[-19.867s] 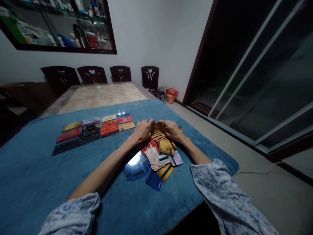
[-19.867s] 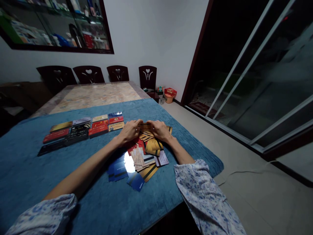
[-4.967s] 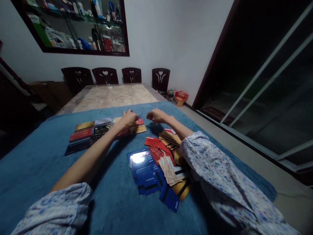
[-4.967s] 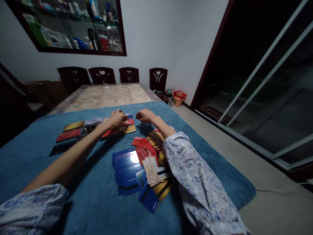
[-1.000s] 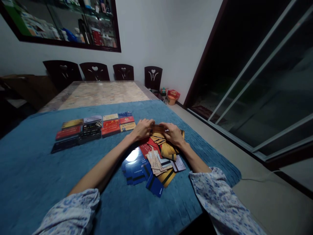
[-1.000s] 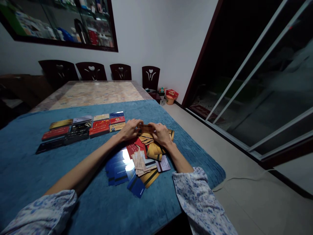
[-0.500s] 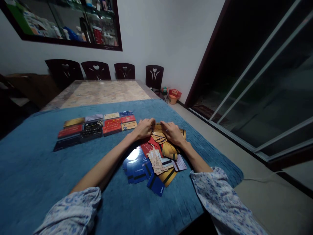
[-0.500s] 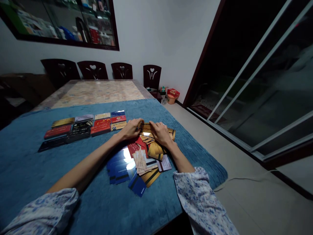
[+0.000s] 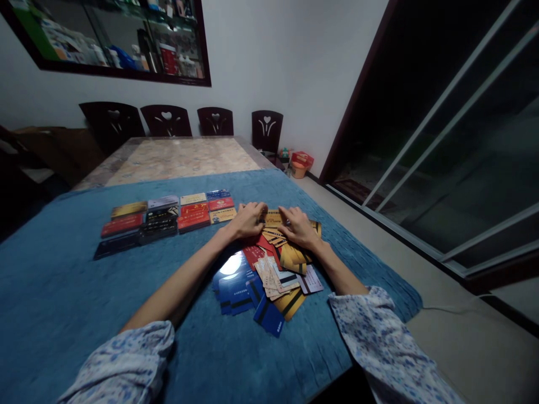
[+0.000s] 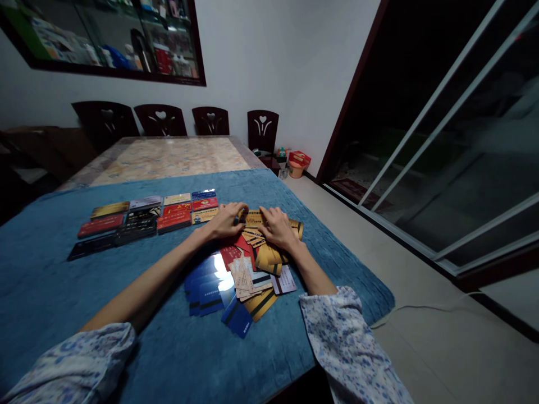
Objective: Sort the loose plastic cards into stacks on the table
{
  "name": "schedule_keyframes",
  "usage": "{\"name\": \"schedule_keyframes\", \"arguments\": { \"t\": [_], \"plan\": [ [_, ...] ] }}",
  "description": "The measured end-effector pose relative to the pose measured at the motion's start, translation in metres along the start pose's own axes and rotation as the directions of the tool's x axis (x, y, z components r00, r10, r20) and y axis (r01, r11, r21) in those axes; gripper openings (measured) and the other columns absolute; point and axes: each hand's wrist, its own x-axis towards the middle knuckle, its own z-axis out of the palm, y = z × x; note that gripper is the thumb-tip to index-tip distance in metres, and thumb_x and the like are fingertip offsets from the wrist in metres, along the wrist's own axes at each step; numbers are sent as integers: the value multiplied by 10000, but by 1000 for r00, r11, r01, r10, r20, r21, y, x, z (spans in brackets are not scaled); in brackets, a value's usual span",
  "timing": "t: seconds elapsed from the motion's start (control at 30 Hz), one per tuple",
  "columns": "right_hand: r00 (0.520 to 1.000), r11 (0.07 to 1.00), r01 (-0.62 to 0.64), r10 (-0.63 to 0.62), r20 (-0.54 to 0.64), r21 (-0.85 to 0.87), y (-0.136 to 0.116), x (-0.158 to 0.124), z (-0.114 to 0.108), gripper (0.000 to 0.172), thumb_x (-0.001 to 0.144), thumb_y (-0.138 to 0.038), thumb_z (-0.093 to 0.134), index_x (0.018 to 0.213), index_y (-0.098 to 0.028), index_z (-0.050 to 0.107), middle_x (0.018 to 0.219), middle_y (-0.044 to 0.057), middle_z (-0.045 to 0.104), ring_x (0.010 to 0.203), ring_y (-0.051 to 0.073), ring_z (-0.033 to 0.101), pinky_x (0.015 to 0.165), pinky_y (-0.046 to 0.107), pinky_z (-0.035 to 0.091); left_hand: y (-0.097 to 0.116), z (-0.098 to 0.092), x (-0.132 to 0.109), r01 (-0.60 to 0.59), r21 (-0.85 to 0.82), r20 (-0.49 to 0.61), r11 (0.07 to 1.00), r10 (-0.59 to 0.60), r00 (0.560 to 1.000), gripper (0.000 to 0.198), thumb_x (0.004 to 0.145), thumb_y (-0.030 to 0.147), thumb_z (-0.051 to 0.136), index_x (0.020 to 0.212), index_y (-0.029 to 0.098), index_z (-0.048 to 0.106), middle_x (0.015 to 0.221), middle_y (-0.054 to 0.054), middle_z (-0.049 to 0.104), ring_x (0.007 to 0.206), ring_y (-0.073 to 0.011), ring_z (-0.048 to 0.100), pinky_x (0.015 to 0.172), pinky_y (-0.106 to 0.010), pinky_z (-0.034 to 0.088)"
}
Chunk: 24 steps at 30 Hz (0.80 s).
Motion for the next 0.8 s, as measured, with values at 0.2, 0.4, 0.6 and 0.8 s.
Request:
{"name": "schedule_keyframes", "arguments": {
  "t": [0.2,0.4,0.6,0.8],
  "plan": [
    [999,999,6,-5,34,-33,-1,2,-3,570,938,-346,583,1471,-168,487,1136,157,618,1055,314,510,861,409,428,2,-7,-3,-20,6,21,1000,20,1000,392,806,268,577,1188,194,524,1168,-121,630,1127,-317,549,972,-479,354],
    [996,995,14,-5,93,-98,-5,4,-7,558,961,-325,552,1491,-177,458,1176,160,605,1062,303,498,868,399,419,0,-12,-3,-33,91,57,995,28,998,398,802,263,588,1189,186,541,1192,-137,607,1152,-329,514,997,-523,340],
    [992,994,31,-18,127,-100,-7,7,-14,541,973,-347,512,1480,-166,467,1208,173,612,1067,306,489,881,410,411,3,-21,-6,-53,137,84,989,41,996,330,826,262,582,1146,186,566,1174,-135,628,1142,-324,507,981,-527,357],
    [988,996,60,-50,146,-62,-8,10,-15,519,986,-379,483,1462,-172,485,1188,163,621,1039,295,494,877,403,403,2,-23,-10,-71,182,88,981,56,995,295,837,275,589,1120,191,582,1171,-129,651,1129,-318,506,985,-528,356]
  ]
}}
